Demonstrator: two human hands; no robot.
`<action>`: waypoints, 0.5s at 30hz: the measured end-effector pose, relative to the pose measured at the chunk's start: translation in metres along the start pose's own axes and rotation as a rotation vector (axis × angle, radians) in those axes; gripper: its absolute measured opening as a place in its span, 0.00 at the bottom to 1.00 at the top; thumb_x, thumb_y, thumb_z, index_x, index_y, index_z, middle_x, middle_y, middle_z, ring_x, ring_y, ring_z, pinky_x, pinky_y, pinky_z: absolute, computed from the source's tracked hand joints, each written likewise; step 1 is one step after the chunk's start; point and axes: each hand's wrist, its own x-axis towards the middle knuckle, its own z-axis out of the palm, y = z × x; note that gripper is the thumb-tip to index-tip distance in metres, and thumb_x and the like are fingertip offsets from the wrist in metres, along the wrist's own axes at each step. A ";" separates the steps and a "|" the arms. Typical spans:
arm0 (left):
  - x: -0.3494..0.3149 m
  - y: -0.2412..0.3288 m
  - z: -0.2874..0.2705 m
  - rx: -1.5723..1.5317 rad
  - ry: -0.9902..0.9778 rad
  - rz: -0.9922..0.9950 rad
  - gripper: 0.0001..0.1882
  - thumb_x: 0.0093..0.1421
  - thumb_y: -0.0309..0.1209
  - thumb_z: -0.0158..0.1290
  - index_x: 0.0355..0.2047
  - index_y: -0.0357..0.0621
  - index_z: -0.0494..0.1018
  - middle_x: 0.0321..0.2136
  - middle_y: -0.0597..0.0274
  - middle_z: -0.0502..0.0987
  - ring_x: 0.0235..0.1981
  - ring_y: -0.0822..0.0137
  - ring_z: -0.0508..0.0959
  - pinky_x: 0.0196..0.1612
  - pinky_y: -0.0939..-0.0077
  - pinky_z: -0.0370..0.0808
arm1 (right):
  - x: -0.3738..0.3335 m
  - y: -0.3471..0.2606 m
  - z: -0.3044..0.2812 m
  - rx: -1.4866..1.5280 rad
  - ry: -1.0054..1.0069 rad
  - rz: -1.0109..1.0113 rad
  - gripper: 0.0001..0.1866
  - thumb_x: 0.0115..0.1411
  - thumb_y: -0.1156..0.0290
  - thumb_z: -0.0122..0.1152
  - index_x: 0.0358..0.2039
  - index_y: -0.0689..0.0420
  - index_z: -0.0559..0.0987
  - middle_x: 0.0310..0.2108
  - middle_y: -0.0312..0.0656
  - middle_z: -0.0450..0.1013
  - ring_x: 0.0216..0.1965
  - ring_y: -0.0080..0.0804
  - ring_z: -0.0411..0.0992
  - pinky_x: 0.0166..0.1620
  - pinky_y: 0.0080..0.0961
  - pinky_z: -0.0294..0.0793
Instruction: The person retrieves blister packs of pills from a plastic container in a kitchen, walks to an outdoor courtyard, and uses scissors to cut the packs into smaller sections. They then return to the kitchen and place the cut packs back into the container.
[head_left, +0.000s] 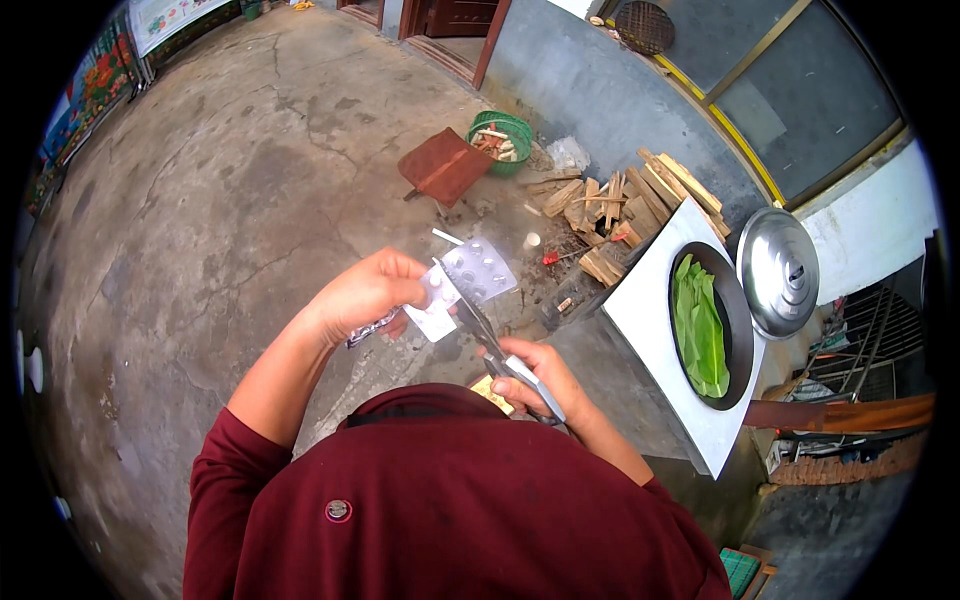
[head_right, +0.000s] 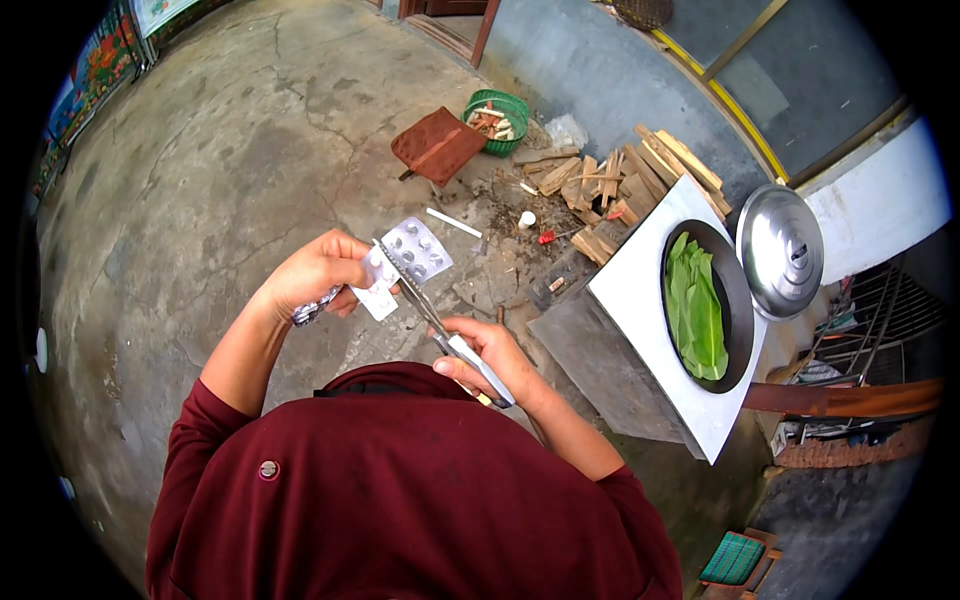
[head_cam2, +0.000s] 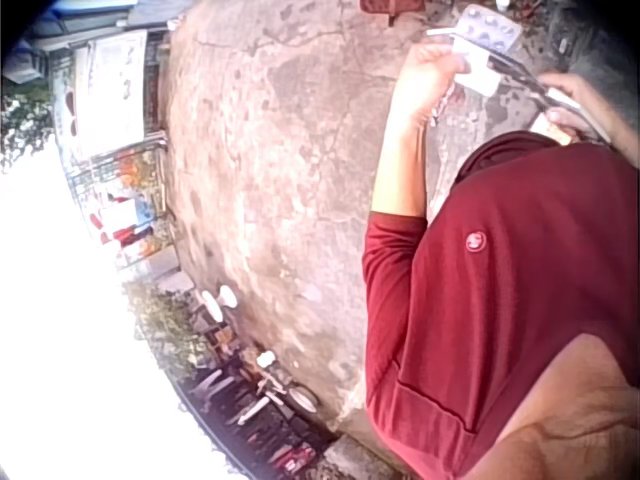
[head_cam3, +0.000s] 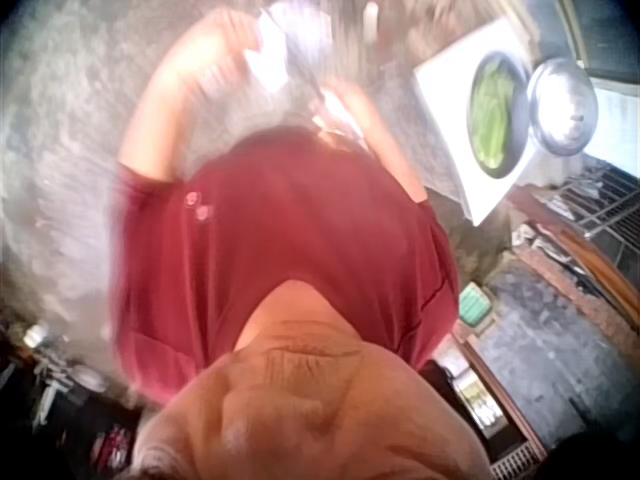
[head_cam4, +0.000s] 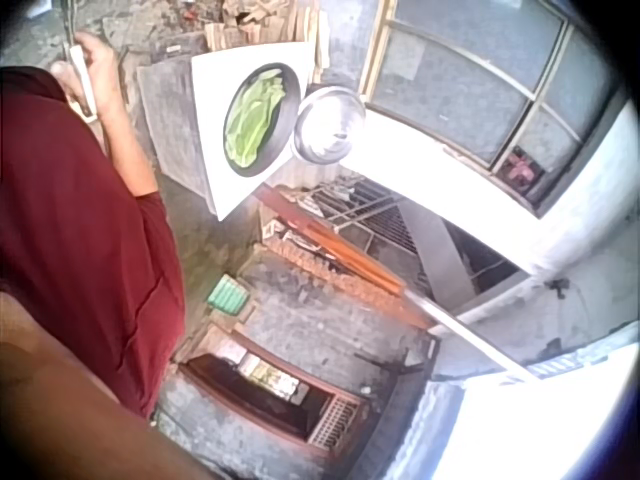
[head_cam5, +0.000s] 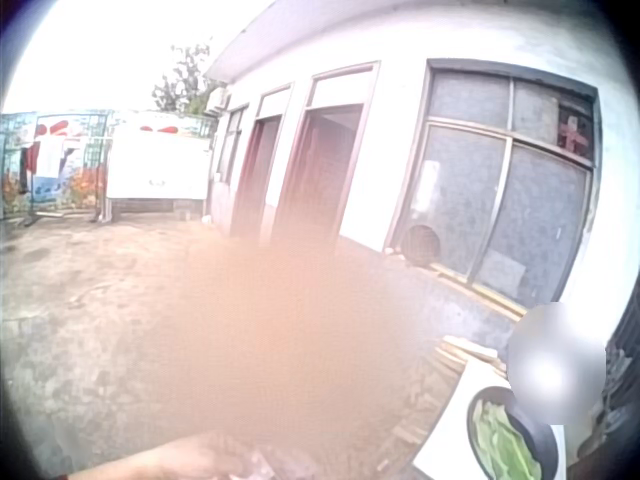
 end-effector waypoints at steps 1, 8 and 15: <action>0.000 -0.001 -0.001 -0.003 -0.004 0.003 0.12 0.47 0.22 0.46 0.30 0.32 0.77 0.14 0.64 0.73 0.08 0.79 0.63 0.14 0.82 0.61 | 0.000 0.000 0.001 -0.001 0.002 0.007 0.22 0.54 0.66 0.64 0.46 0.60 0.70 0.17 0.27 0.63 0.16 0.12 0.59 0.19 0.14 0.58; 0.000 -0.013 -0.002 -0.041 0.049 0.039 0.12 0.48 0.23 0.46 0.31 0.32 0.77 0.17 0.62 0.75 0.08 0.78 0.63 0.14 0.82 0.62 | 0.002 0.005 -0.006 0.099 -0.052 0.044 0.21 0.53 0.65 0.64 0.45 0.60 0.70 0.17 0.28 0.63 0.16 0.13 0.60 0.20 0.14 0.58; -0.005 -0.018 -0.019 -0.223 0.253 0.220 0.14 0.48 0.23 0.44 0.32 0.28 0.75 0.21 0.57 0.76 0.07 0.79 0.61 0.15 0.82 0.64 | -0.006 0.022 -0.025 0.142 -0.155 0.031 0.25 0.50 0.67 0.64 0.47 0.60 0.68 0.24 0.31 0.66 0.23 0.14 0.64 0.27 0.13 0.64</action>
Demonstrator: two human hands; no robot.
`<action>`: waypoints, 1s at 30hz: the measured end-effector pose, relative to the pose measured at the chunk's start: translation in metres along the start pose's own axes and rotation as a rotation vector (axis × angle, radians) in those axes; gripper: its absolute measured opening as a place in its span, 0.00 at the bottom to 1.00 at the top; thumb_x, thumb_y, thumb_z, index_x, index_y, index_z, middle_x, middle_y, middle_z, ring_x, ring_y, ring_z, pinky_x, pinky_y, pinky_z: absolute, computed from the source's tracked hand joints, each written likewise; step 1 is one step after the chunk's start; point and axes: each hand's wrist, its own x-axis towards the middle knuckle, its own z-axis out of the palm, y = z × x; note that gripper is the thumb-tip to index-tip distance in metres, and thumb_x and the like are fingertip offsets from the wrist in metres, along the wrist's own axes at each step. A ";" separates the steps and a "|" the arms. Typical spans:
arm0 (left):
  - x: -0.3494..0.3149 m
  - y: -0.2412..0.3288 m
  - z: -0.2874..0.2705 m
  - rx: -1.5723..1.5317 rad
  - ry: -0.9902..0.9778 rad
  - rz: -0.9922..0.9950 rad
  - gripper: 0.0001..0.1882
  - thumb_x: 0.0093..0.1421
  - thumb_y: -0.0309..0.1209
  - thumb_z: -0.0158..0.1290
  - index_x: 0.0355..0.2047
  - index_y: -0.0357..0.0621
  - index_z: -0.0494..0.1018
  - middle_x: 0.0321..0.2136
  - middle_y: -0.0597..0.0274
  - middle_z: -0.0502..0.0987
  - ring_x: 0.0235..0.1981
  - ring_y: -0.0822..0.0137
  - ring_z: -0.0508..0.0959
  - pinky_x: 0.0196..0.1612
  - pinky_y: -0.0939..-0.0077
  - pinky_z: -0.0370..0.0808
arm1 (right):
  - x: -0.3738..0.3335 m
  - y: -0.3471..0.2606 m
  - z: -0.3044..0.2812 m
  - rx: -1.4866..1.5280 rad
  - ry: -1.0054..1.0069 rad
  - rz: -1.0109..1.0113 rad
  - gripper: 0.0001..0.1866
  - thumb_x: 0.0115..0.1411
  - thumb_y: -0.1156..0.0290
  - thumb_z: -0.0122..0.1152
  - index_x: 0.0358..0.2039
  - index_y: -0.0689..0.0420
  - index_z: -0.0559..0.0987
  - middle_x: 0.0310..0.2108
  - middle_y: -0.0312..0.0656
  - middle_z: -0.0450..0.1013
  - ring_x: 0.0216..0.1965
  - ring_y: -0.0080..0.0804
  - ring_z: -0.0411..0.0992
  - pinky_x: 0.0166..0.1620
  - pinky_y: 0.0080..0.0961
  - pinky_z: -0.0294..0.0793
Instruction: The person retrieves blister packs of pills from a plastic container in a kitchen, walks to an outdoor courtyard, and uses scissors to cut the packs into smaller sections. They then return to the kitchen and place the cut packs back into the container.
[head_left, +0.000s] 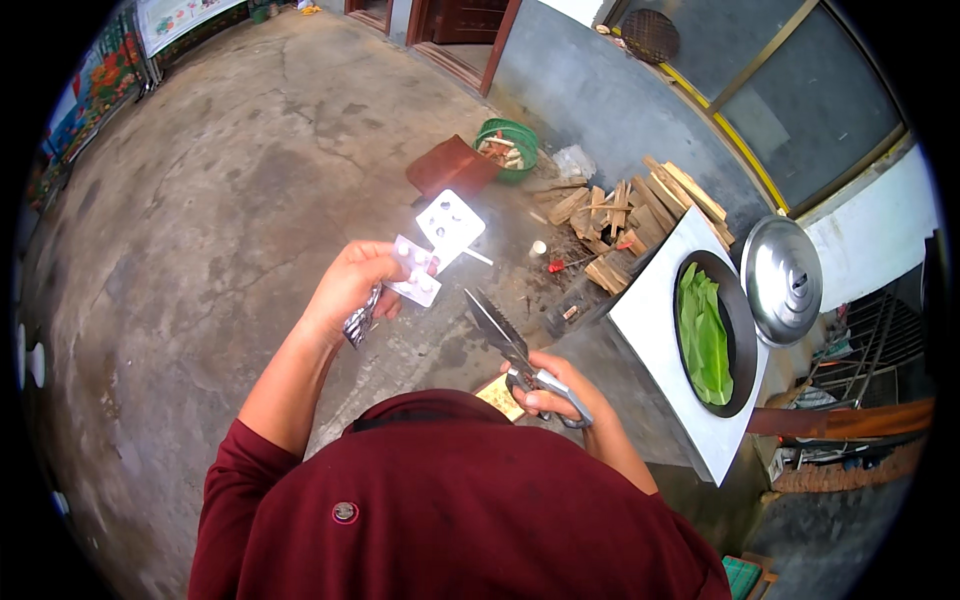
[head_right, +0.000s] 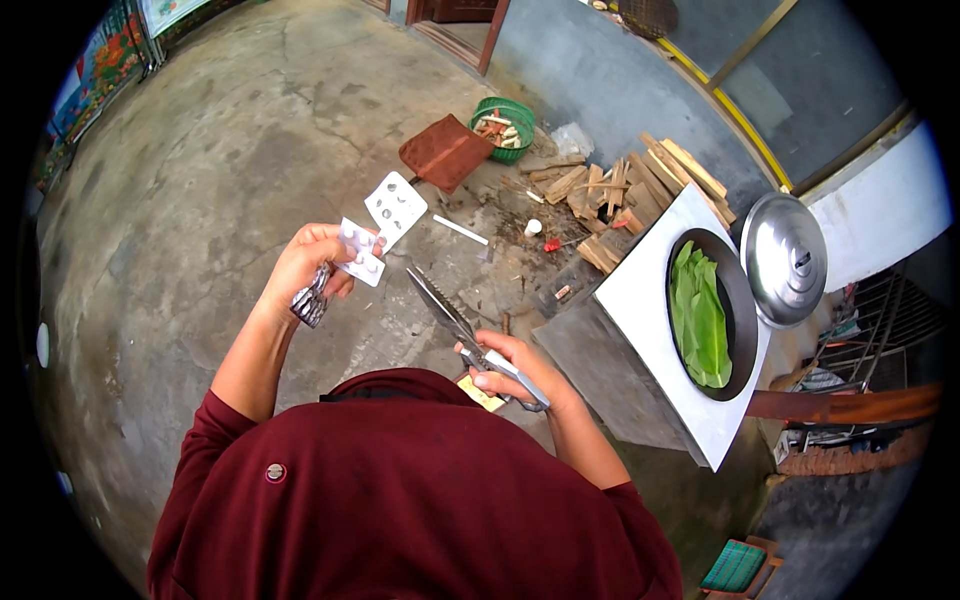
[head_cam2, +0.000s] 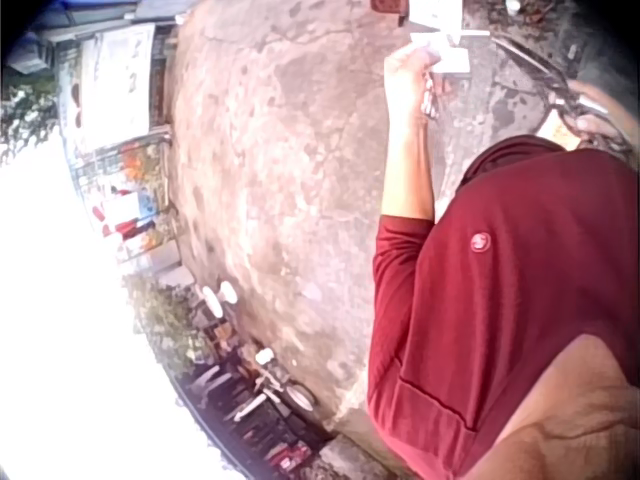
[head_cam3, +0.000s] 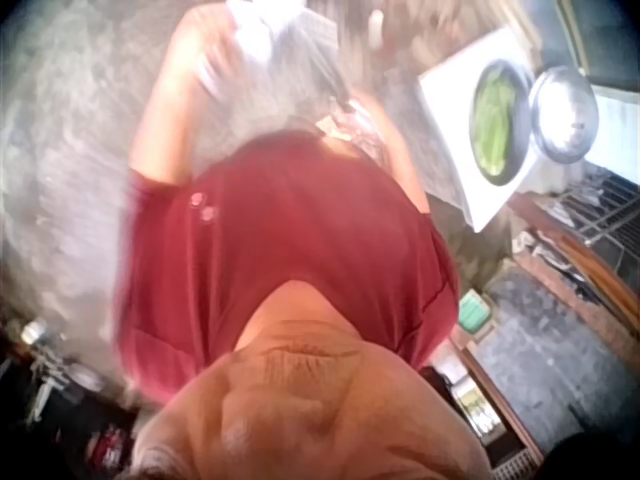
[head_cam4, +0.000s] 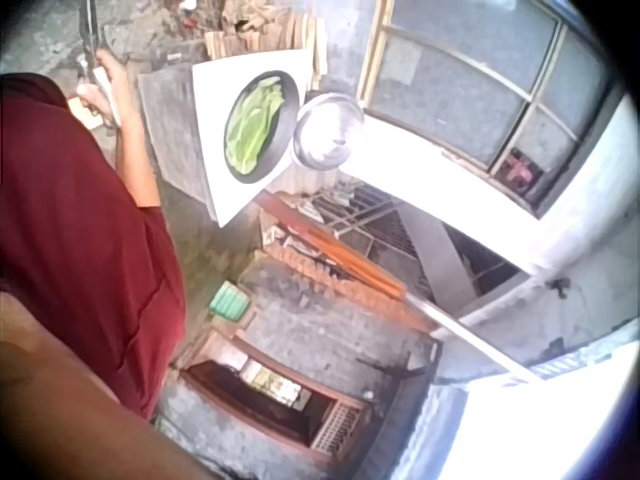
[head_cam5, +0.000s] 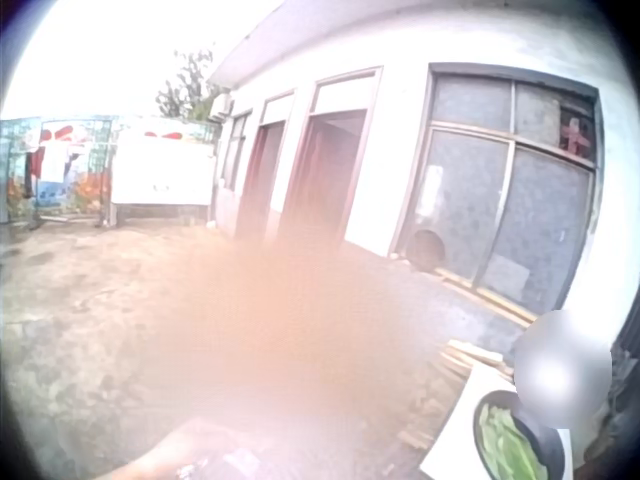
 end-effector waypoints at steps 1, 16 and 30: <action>0.000 -0.001 -0.004 -0.023 0.017 0.022 0.15 0.48 0.22 0.43 0.33 0.27 0.75 0.21 0.56 0.76 0.07 0.79 0.60 0.15 0.82 0.66 | 0.001 0.000 0.001 0.011 0.056 -0.047 0.25 0.50 0.68 0.64 0.48 0.60 0.68 0.24 0.31 0.67 0.23 0.15 0.64 0.28 0.13 0.65; 0.003 -0.025 0.029 -0.519 0.184 0.092 0.11 0.62 0.31 0.43 0.37 0.33 0.68 0.22 0.60 0.72 0.10 0.75 0.61 0.20 0.76 0.65 | 0.079 -0.029 0.073 0.071 0.473 -0.509 0.34 0.46 0.77 0.68 0.52 0.59 0.60 0.30 0.34 0.68 0.28 0.18 0.66 0.33 0.16 0.69; 0.021 -0.058 -0.029 0.162 0.121 0.171 0.12 0.61 0.26 0.44 0.40 0.31 0.73 0.45 0.55 0.71 0.17 0.77 0.69 0.27 0.81 0.71 | 0.115 -0.039 0.045 0.102 0.576 -0.572 0.30 0.50 0.80 0.61 0.52 0.59 0.59 0.40 0.41 0.71 0.38 0.22 0.70 0.39 0.19 0.71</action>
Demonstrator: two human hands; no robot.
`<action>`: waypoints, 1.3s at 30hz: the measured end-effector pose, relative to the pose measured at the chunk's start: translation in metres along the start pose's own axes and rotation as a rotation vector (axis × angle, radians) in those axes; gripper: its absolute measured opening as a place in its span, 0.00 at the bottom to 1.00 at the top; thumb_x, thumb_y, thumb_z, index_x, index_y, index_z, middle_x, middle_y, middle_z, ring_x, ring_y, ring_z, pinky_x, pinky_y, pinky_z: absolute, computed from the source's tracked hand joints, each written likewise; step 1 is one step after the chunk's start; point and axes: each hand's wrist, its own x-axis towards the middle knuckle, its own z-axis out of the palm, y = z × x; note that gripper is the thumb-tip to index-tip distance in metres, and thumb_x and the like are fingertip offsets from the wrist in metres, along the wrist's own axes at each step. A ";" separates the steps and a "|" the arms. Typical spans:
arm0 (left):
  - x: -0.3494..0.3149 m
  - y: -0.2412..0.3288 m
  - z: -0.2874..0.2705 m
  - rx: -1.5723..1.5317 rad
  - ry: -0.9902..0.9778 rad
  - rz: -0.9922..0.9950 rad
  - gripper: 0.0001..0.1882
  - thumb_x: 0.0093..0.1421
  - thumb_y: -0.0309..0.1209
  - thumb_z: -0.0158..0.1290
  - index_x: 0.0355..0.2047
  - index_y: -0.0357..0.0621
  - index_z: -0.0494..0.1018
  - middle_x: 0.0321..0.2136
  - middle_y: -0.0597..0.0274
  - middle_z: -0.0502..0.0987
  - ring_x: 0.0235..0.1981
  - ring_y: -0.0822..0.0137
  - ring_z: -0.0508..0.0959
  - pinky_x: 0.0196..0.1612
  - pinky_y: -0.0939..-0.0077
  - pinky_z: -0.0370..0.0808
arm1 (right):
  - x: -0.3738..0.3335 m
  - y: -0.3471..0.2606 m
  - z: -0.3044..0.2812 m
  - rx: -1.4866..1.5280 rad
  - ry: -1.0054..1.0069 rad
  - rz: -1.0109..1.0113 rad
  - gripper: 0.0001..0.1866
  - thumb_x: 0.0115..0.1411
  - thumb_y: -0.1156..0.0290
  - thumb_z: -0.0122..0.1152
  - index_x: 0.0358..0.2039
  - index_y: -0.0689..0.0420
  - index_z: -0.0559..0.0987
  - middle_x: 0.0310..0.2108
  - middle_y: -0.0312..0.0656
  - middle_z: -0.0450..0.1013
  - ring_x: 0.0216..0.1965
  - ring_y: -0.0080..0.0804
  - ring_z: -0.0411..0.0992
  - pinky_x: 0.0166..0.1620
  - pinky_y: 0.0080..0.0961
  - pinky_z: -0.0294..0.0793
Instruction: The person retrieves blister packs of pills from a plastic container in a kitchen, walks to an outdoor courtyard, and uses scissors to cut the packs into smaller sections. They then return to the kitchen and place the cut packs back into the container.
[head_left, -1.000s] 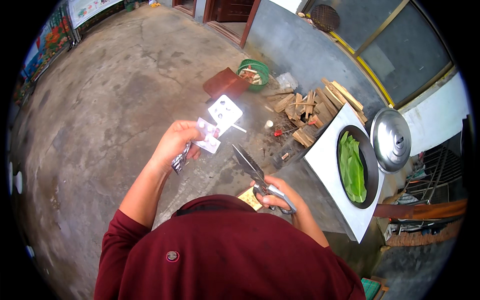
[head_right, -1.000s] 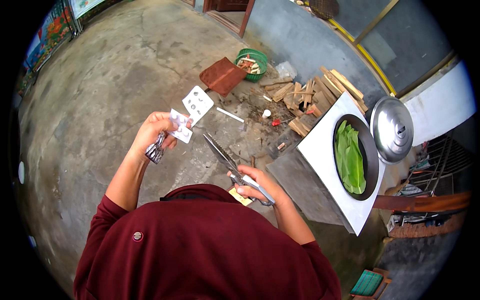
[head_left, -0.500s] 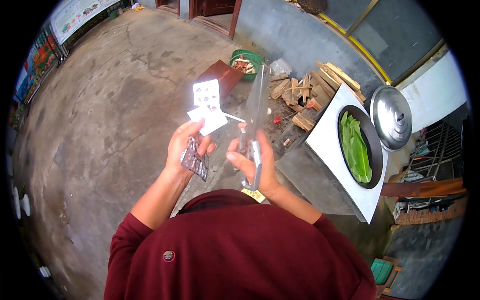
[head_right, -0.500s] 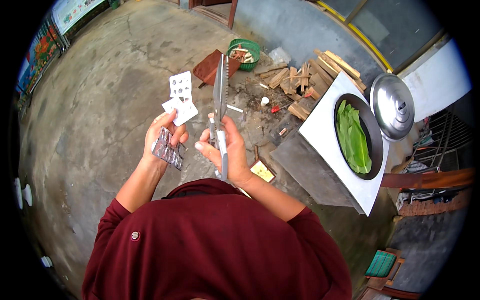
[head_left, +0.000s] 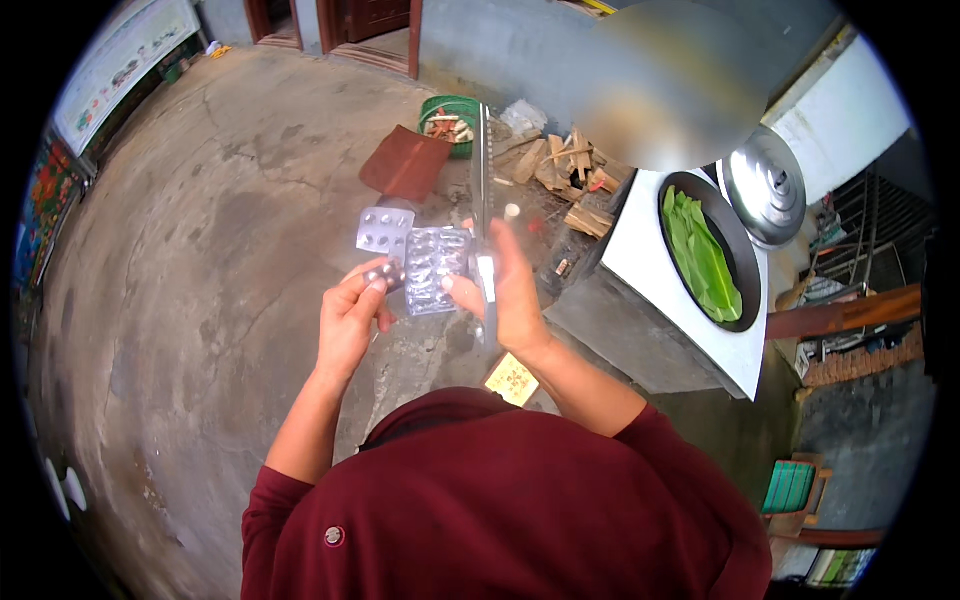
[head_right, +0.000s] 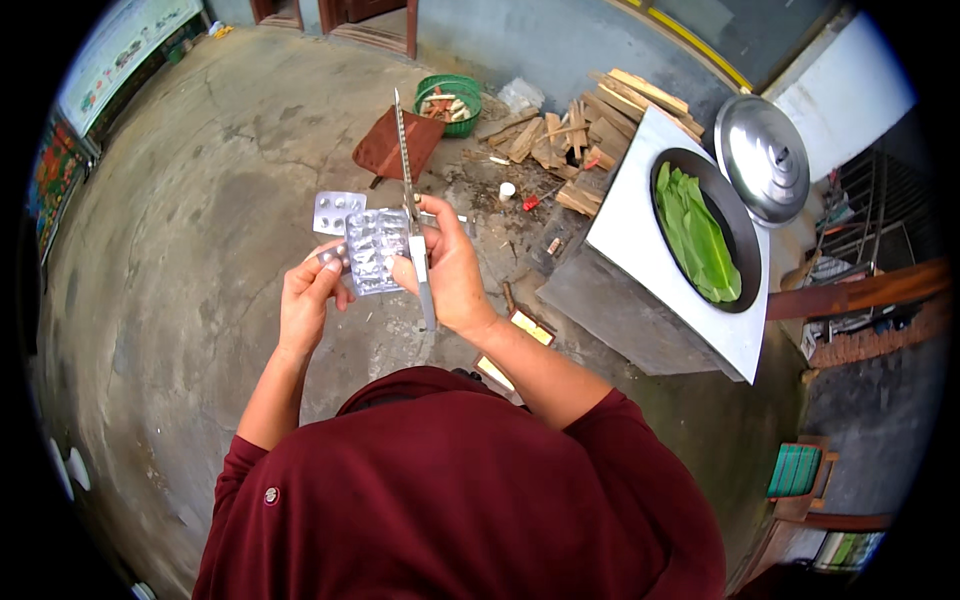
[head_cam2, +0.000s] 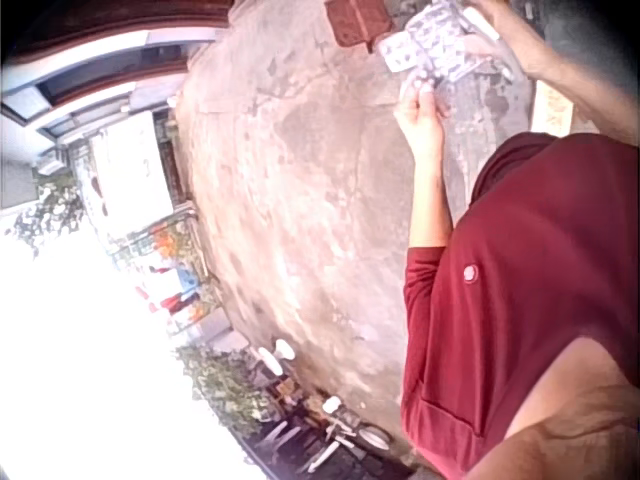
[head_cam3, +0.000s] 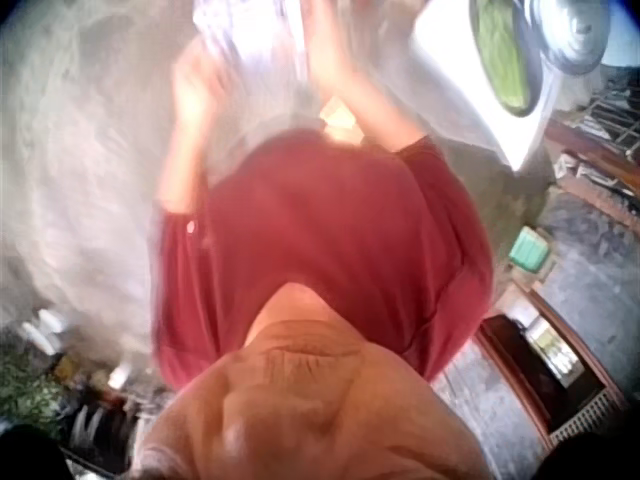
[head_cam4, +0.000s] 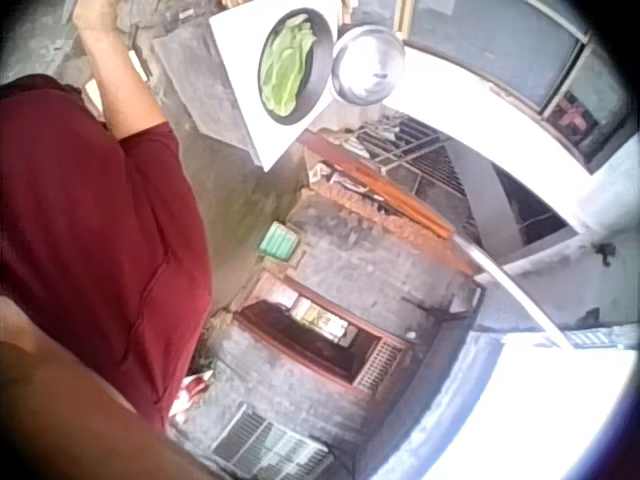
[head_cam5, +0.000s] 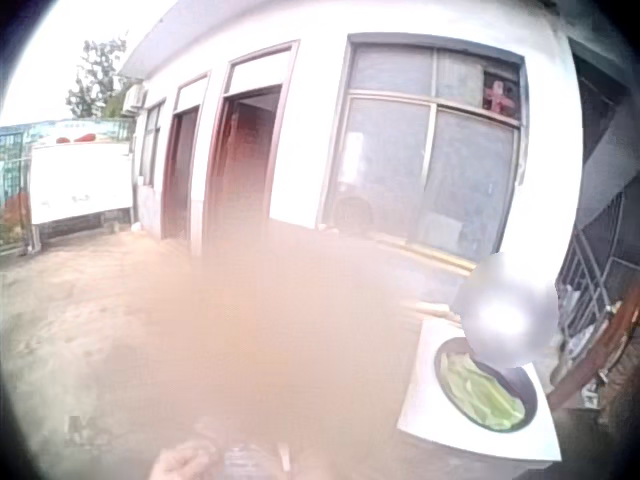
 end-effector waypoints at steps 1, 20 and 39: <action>-0.001 -0.005 -0.007 0.065 -0.068 -0.017 0.12 0.61 0.25 0.44 0.39 0.30 0.74 0.45 0.55 0.71 0.17 0.77 0.69 0.27 0.81 0.71 | 0.010 -0.001 -0.008 -0.008 0.009 0.026 0.30 0.50 0.79 0.62 0.52 0.60 0.59 0.40 0.42 0.71 0.38 0.22 0.70 0.40 0.20 0.71; 0.243 -0.092 -0.009 -0.005 -0.517 -0.494 0.09 0.55 0.28 0.51 0.27 0.32 0.75 0.26 0.60 0.75 0.26 0.70 0.73 0.36 0.77 0.70 | 0.183 0.160 -0.131 0.154 0.149 0.367 0.35 0.46 0.80 0.65 0.53 0.57 0.59 0.32 0.39 0.72 0.34 0.23 0.71 0.38 0.21 0.71; 0.517 -0.108 0.046 -0.340 -0.365 -0.487 0.08 0.57 0.27 0.50 0.36 0.35 0.73 0.33 0.59 0.76 0.37 0.69 0.73 0.48 0.74 0.64 | 0.362 0.162 -0.199 0.201 0.102 0.455 0.17 0.55 0.63 0.61 0.37 0.62 0.70 0.21 0.39 0.72 0.20 0.26 0.72 0.23 0.22 0.72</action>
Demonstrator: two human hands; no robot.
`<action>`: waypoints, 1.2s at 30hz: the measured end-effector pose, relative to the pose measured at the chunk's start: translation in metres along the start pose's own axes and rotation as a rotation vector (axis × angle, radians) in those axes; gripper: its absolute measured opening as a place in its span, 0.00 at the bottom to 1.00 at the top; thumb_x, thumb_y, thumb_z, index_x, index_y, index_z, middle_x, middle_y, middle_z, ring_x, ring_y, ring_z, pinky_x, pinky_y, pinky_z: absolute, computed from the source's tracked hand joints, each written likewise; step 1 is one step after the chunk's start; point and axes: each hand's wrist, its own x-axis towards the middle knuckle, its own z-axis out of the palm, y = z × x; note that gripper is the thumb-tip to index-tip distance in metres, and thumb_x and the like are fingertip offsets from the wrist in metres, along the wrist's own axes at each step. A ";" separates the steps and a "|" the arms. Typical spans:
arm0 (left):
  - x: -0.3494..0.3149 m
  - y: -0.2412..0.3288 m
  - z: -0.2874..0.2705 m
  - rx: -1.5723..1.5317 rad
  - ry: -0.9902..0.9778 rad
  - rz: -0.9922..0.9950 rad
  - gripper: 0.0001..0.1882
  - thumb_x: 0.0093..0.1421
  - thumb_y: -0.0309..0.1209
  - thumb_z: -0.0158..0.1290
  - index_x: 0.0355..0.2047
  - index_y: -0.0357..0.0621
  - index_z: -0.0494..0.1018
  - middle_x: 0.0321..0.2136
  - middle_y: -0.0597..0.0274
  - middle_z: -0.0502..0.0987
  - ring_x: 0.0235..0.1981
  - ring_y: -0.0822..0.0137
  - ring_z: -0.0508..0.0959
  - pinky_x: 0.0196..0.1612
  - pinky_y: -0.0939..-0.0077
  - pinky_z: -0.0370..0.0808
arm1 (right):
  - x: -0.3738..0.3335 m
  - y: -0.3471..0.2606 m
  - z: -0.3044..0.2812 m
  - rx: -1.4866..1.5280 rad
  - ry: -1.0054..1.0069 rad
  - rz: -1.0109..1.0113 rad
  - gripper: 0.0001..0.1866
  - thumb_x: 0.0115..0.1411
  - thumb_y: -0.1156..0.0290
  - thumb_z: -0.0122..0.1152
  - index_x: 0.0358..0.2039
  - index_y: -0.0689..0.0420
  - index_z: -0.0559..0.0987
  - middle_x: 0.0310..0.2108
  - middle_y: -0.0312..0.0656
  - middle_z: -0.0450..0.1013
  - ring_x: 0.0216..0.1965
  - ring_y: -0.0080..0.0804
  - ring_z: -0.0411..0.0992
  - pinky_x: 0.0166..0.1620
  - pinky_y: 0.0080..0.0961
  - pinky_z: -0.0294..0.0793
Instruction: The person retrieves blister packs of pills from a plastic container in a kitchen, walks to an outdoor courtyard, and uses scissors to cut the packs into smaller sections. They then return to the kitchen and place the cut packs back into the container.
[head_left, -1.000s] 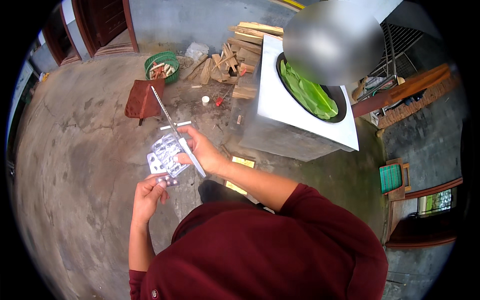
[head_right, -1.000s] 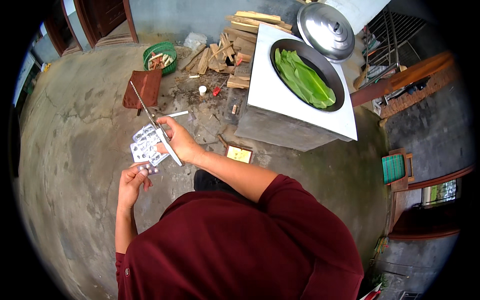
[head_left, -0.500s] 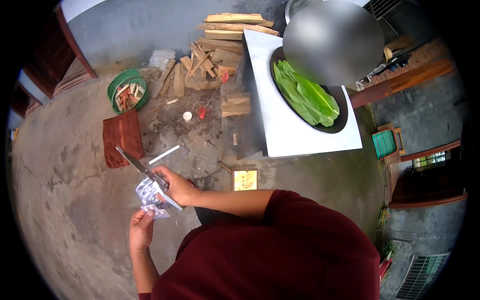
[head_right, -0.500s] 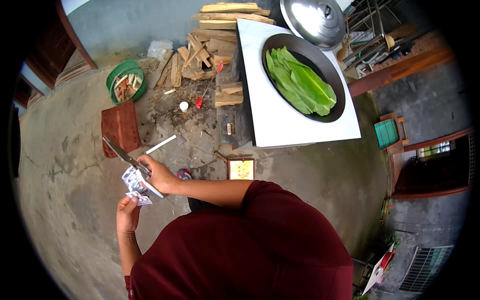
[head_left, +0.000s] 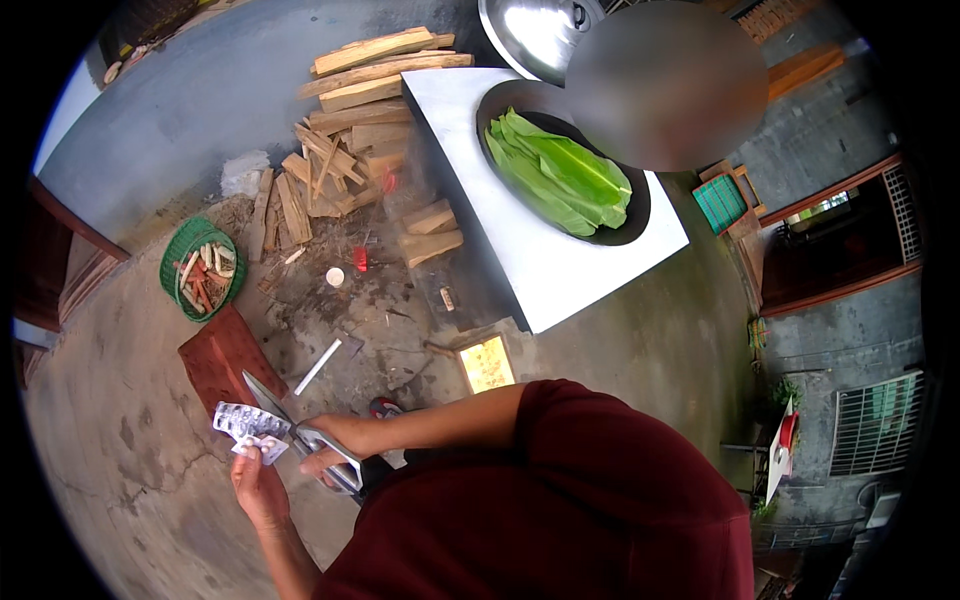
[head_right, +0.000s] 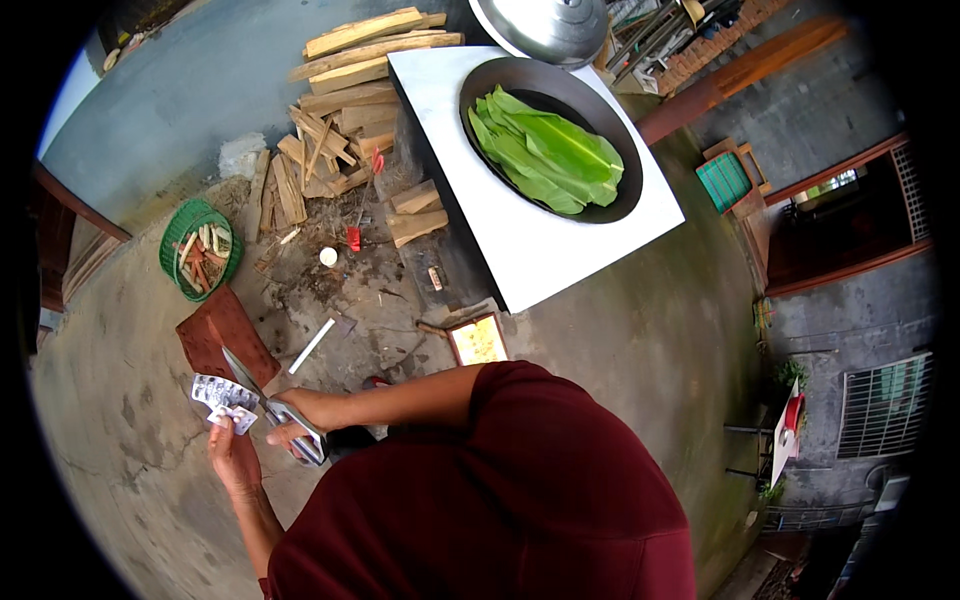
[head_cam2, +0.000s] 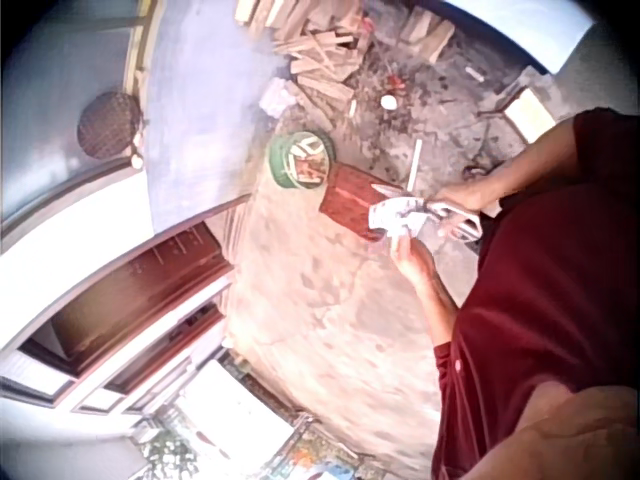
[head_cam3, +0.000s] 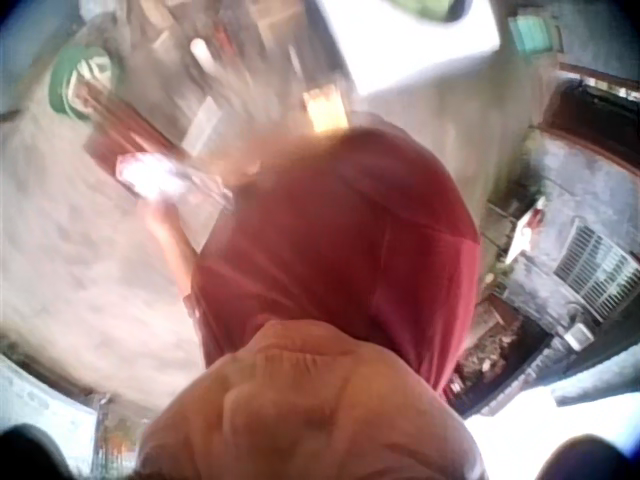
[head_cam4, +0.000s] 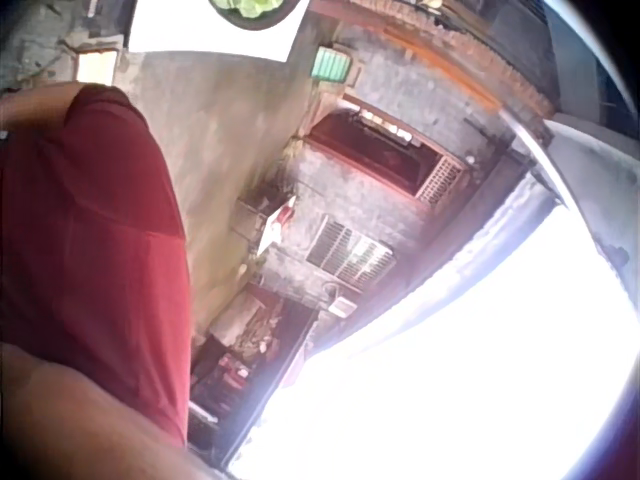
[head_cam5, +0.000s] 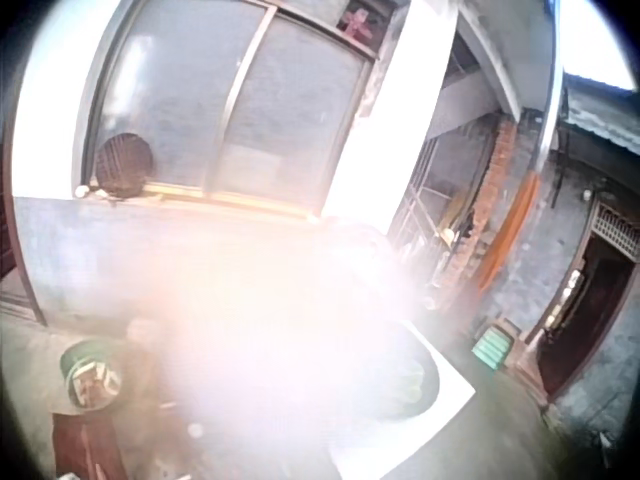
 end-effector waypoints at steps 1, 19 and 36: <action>0.005 -0.003 -0.007 0.003 0.000 -0.043 0.09 0.57 0.27 0.50 0.35 0.35 0.73 0.33 0.59 0.76 0.36 0.68 0.74 0.47 0.74 0.65 | 0.000 0.005 0.005 -0.079 0.069 -0.043 0.18 0.54 0.63 0.62 0.37 0.62 0.70 0.20 0.39 0.72 0.20 0.26 0.73 0.24 0.23 0.72; 0.069 0.006 -0.038 0.476 -0.286 -0.589 0.08 0.52 0.25 0.51 0.30 0.32 0.76 0.27 0.61 0.77 0.28 0.72 0.74 0.36 0.81 0.68 | 0.065 -0.001 -0.082 -0.018 -0.157 0.276 0.16 0.52 0.66 0.62 0.39 0.60 0.75 0.21 0.34 0.70 0.20 0.20 0.67 0.23 0.20 0.66; 0.085 -0.046 -0.109 0.392 0.165 -0.696 0.17 0.48 0.22 0.49 0.40 0.28 0.74 0.23 0.62 0.75 0.23 0.72 0.75 0.31 0.82 0.70 | 0.029 0.177 -0.493 0.908 1.388 -0.603 0.06 0.59 0.76 0.51 0.36 0.64 0.71 0.30 0.47 0.72 0.28 0.33 0.74 0.31 0.24 0.81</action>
